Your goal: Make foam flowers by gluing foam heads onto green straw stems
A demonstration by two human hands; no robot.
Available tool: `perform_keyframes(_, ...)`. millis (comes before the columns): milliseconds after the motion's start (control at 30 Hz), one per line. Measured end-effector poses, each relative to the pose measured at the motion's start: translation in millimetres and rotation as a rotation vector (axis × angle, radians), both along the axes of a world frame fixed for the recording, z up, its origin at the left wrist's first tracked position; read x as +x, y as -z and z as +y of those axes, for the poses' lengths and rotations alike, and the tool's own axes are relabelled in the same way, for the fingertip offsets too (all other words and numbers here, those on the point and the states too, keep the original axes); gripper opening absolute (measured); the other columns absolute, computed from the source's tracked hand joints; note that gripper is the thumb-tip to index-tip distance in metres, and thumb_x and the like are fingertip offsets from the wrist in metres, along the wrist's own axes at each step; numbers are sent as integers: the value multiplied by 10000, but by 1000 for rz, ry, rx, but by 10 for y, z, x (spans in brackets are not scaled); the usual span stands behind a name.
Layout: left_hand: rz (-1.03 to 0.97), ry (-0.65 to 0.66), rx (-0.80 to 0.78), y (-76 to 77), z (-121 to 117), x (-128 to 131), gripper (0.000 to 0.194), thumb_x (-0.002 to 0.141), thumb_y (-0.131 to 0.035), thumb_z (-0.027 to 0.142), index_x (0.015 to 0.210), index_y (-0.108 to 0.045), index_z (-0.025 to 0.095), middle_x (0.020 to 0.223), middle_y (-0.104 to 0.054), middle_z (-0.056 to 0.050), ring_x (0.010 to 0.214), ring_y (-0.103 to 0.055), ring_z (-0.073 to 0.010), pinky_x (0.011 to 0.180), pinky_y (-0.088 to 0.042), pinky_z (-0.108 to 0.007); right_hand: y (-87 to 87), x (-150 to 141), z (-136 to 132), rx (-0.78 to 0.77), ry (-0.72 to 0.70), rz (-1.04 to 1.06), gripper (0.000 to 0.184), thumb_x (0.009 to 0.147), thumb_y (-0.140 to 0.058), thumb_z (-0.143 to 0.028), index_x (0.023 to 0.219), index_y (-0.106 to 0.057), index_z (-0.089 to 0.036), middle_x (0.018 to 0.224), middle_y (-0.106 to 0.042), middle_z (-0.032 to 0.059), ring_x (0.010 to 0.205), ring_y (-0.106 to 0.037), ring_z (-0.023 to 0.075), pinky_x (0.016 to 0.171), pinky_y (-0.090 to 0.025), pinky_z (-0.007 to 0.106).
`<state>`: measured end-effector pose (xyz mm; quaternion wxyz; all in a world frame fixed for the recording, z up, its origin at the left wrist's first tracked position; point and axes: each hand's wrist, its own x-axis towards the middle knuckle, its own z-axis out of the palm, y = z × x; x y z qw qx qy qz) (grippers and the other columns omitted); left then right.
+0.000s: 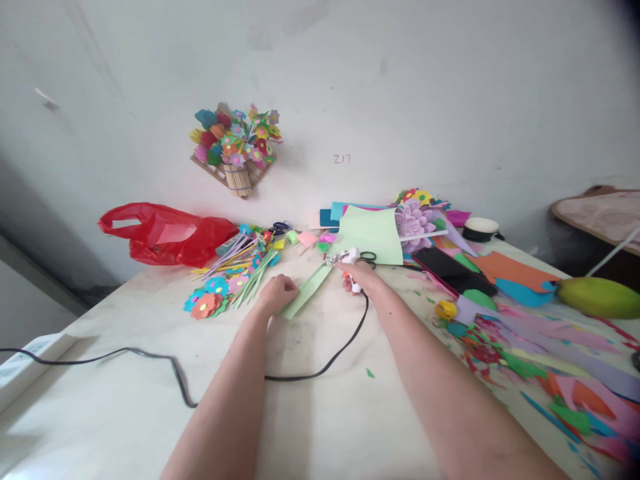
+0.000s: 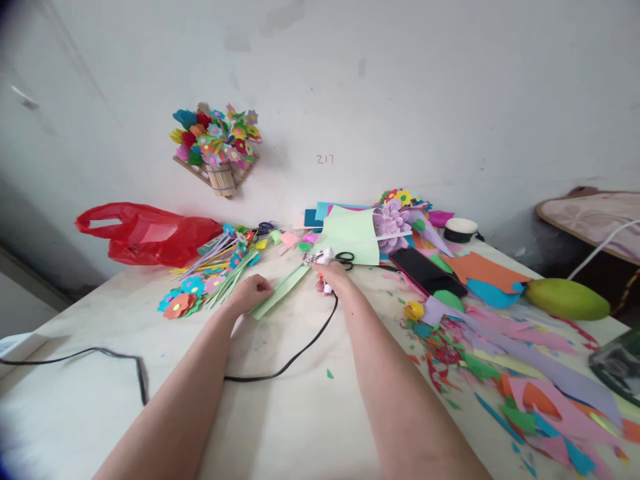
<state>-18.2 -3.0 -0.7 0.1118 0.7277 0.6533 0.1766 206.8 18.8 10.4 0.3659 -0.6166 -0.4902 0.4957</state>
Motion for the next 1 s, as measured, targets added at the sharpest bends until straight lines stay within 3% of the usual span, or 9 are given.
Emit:
perform_keyframes(367,-14,-5,-18,-26,-18,14,148,644,-548,263,713,-637,168,786,-661,-46,720,-580,-150,622,-407,-216,61,44,37,14,-86,16,334,691,-614,-441,614,-504,-135,415,-541,18,321,-485,108,299,-386,201)
perform_keyframes(800,-10,-9,-22,-33,-25,17,148,652,-553,256,727,-646,169,774,-665,-40,718,-585,-149,618,-412,-215,16,-36,4,27,76,23,321,706,-603,-439,650,-506,-138,413,-522,20,369,-527,148,294,-371,215)
perform_keyframes(1000,-8,7,-4,-26,-22,15,146,645,-553,262,707,-641,164,757,-658,-45,716,-583,-153,609,-406,-218,24,-36,12,25,76,18,330,690,-607,-443,617,-494,-142,416,-522,24,371,-528,150,290,-375,219)
